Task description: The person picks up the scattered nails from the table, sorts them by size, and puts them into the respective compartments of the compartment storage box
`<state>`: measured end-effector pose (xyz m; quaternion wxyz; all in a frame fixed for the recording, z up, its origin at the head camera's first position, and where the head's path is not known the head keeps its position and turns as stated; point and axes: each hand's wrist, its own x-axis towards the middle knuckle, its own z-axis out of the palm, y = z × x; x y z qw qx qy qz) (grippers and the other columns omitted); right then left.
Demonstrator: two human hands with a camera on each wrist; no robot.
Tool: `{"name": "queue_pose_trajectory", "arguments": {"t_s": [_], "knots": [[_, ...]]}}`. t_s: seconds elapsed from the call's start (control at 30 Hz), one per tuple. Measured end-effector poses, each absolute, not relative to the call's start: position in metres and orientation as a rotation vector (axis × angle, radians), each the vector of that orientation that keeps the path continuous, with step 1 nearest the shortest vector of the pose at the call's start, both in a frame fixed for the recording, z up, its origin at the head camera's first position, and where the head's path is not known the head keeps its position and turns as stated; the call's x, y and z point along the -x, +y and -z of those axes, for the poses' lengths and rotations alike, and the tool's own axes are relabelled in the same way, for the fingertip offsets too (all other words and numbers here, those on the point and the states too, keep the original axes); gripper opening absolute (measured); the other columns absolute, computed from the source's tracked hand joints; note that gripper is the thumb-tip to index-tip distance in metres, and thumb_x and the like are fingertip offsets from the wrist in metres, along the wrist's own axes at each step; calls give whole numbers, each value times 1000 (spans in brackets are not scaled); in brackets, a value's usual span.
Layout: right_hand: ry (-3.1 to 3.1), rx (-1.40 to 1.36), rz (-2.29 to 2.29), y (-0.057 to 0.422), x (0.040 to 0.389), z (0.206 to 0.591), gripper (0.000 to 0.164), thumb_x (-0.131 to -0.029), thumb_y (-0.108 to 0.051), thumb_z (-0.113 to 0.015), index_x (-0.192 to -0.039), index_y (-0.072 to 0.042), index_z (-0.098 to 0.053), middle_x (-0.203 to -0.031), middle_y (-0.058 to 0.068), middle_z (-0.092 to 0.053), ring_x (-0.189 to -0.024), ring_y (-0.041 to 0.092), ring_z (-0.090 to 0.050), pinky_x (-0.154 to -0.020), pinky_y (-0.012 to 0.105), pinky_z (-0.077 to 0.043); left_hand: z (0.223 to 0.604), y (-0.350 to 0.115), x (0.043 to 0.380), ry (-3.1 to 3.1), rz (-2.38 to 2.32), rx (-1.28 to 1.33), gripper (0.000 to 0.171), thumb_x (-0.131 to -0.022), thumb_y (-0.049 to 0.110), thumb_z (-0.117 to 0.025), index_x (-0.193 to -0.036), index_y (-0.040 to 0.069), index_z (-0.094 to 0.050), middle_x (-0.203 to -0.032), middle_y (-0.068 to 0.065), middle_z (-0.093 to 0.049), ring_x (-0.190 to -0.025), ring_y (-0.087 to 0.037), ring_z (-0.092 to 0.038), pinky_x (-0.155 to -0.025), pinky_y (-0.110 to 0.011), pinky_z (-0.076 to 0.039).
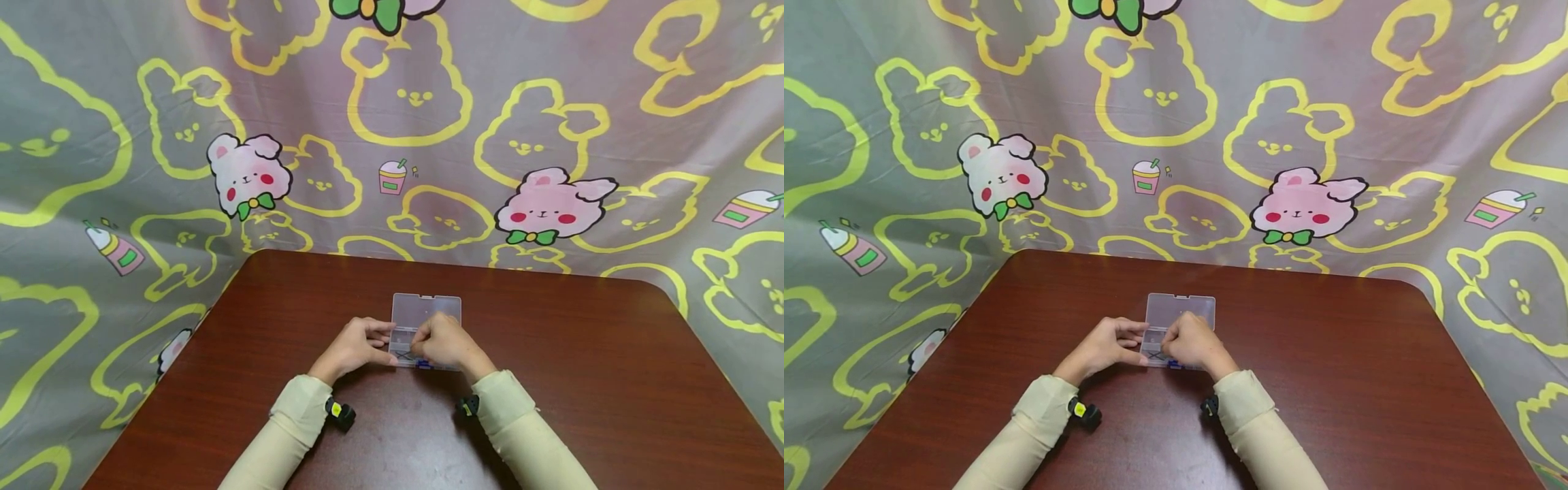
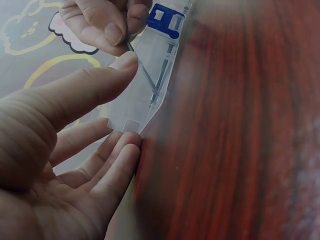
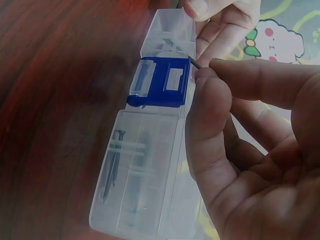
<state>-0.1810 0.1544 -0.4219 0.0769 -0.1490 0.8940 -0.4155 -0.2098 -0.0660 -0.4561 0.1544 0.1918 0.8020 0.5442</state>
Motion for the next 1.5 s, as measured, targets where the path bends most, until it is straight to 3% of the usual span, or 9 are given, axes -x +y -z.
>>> {"name": "queue_pose_trajectory", "arguments": {"t_s": [0.43,0.7,1.13,1.5], "knots": [[2623,407,1308,166,178,416,10,-83,-1,-73,-76,-4,-79,-59,0,-66,-51,10,-59,-50,28,-54,459,-66,212,2282,-1582,-579,65,-68,1,-93,-128,-3,-66,-117,-15,-65,-101,-23,-65,-89,-30,-56],[2622,395,1288,190,171,414,16,-84,-1,-71,-71,-7,-77,-55,-3,-61,-49,9,-53,-48,28,-48,458,-65,211,2292,-1579,-580,66,-68,2,-93,-128,-3,-67,-115,-15,-65,-102,-25,-66,-89,-31,-56],[2541,413,1301,223,158,407,11,-87,2,-68,-80,0,-77,-64,4,-64,-54,15,-59,-55,44,-59,457,-66,209,2286,-1582,-571,66,-68,2,-93,-129,-2,-66,-118,-14,-65,-103,-25,-65,-90,-31,-56],[2427,371,1409,245,141,407,6,-84,4,-70,-85,5,-77,-70,6,-66,-59,16,-58,-52,34,-57,458,-66,210,2276,-1586,-563,66,-68,2,-93,-129,-1,-67,-119,-16,-63,-104,-26,-64,-90,-32,-56]]}}
